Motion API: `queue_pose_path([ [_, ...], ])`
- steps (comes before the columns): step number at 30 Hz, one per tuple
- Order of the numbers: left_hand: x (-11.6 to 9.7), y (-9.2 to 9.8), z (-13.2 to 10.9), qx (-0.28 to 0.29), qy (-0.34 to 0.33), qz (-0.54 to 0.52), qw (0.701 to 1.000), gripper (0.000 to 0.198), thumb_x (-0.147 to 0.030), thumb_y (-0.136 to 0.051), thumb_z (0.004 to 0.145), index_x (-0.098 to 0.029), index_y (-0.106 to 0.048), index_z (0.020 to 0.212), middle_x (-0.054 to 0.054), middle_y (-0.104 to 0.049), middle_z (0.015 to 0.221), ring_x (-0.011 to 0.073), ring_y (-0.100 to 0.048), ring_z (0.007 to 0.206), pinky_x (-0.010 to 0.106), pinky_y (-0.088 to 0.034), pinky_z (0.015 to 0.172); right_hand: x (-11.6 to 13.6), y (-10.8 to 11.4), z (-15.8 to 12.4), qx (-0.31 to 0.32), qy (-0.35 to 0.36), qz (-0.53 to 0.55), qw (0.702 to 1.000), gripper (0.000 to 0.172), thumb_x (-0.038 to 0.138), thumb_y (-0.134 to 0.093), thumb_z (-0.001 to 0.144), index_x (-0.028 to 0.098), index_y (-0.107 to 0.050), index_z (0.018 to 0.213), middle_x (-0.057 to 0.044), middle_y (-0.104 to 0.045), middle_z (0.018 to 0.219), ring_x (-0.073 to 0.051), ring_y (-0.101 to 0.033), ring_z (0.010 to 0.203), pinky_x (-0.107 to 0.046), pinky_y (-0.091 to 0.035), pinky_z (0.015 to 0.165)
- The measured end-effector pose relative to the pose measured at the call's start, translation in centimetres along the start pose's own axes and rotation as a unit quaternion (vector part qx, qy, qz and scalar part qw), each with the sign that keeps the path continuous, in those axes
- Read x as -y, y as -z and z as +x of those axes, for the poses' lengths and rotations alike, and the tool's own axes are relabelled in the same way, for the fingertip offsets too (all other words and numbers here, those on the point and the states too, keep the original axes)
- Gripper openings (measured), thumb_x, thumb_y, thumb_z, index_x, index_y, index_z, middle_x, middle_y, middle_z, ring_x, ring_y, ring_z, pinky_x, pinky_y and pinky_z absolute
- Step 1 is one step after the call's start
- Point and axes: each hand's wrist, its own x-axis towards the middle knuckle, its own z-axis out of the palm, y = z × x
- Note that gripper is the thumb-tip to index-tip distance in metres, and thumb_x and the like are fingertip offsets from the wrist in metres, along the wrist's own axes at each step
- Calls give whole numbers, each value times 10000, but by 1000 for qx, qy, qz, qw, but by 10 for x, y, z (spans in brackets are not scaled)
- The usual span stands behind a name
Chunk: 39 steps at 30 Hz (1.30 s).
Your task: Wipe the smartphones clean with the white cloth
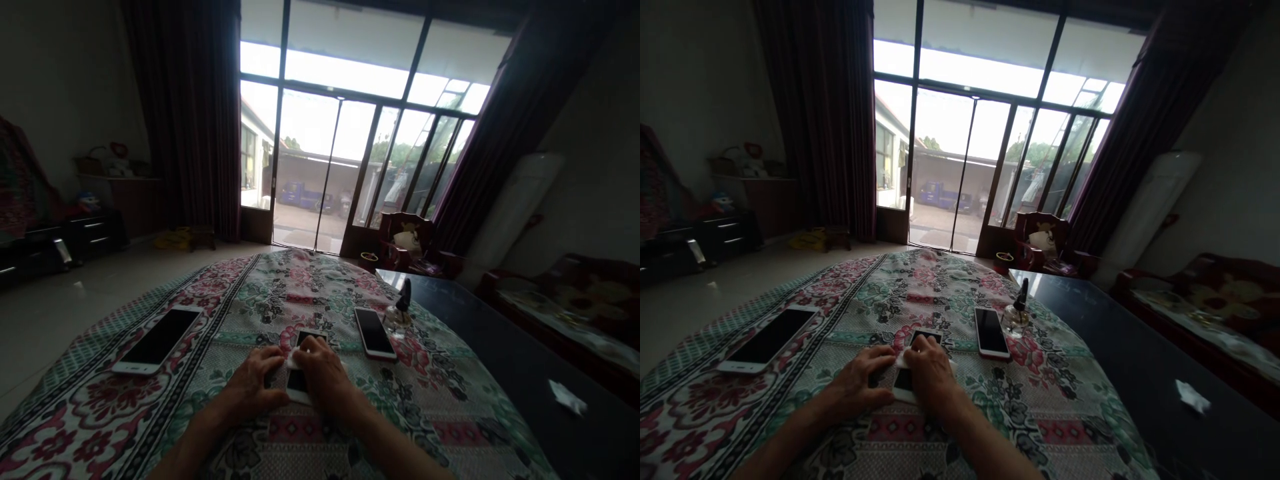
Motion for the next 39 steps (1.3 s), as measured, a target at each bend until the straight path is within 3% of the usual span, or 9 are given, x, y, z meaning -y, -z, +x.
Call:
queue_pose_path([
  [5, 4, -4, 0, -7, 1, -3, 1000, 478, -244, -786, 602, -211, -726, 1076, 75, -638, 1283, 301, -566, 1174, 413, -457, 1028, 7, 3, -15, 20, 43, 15, 999, 141, 170, -522, 894, 213, -657, 889, -40, -589, 992, -165, -491, 874, -262, -364, 754],
  [13, 1, 1, 0, 14, 6, -4, 1000, 537, -263, -789, 613, -172, -705, 1135, 95, -615, 1315, 301, -544, 1202, 392, -440, 1051, -31, 5, 47, -14, -53, -35, 998, 269, 145, -440, 935, 204, -695, 871, -61, -618, 984, -195, -523, 910, -272, -356, 742],
  [16, -1, 2, 0, 19, 9, 1, 1000, 528, -282, -792, 618, -184, -708, 1130, 91, -610, 1321, 306, -534, 1213, 402, -437, 1051, -35, 3, 54, -20, -61, -41, 997, 292, 139, -420, 938, 186, -694, 848, -78, -617, 958, -208, -524, 912, -280, -357, 745],
  [28, 0, 1, 1, 12, -1, -23, 1000, 548, -341, -845, 577, -192, -729, 1092, 81, -625, 1291, 304, -530, 1196, 384, -444, 1028, -3, 2, -14, 1, 19, 17, 1000, 245, 124, -457, 938, 251, -658, 995, -48, -584, 1036, -186, -500, 950, -264, -388, 786],
  [35, 4, -2, 1, 8, -4, -20, 1000, 526, -352, -828, 604, -215, -718, 1100, 68, -618, 1304, 293, -533, 1205, 393, -436, 1041, 14, 2, -22, 18, 50, 30, 998, 176, 166, -491, 935, 240, -643, 981, -54, -577, 1071, -185, -492, 934, -281, -398, 790],
  [39, 5, -2, 0, 12, -8, -9, 1000, 521, -342, -818, 624, -205, -710, 1115, 79, -614, 1311, 292, -528, 1219, 400, -426, 1056, 8, 11, -23, 38, 74, 54, 995, 213, 151, -486, 934, 244, -677, 938, -33, -595, 1064, -169, -496, 939, -263, -390, 806],
])
